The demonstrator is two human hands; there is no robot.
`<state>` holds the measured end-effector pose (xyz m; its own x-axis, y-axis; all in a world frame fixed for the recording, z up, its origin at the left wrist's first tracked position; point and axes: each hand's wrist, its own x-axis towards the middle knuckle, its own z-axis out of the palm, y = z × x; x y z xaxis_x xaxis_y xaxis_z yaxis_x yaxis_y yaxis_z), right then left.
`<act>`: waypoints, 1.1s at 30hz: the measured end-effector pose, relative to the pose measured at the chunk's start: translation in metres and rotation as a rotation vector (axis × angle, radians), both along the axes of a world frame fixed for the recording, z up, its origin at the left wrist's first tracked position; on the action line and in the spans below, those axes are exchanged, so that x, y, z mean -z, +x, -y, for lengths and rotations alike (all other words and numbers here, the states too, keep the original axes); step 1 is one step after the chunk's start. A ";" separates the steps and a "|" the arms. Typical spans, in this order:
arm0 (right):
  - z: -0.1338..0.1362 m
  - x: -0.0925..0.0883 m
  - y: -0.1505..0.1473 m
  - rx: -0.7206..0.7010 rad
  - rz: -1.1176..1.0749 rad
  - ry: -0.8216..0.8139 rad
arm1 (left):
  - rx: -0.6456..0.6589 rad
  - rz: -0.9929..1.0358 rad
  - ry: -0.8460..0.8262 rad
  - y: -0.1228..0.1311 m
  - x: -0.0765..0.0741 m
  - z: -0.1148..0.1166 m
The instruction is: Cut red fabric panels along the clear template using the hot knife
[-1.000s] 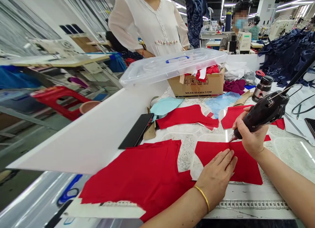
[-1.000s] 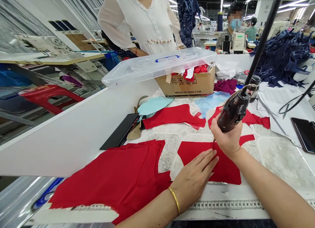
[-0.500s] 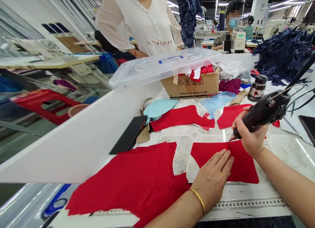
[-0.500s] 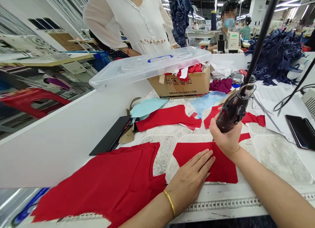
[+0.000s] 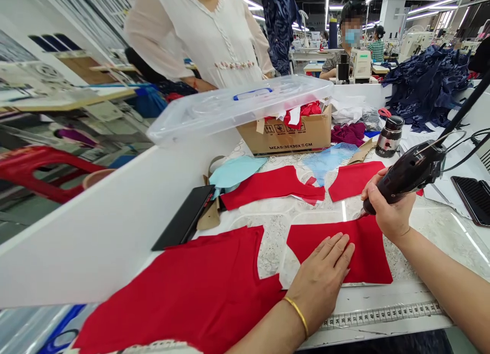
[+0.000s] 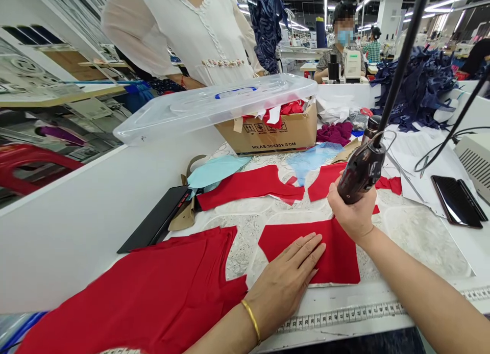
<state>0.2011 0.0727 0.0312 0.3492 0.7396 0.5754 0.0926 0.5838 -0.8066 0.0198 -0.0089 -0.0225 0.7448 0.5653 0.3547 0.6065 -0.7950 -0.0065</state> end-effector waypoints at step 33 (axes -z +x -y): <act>-0.006 0.004 0.034 0.077 -0.006 -0.003 | 0.108 0.077 0.020 0.063 0.016 -0.017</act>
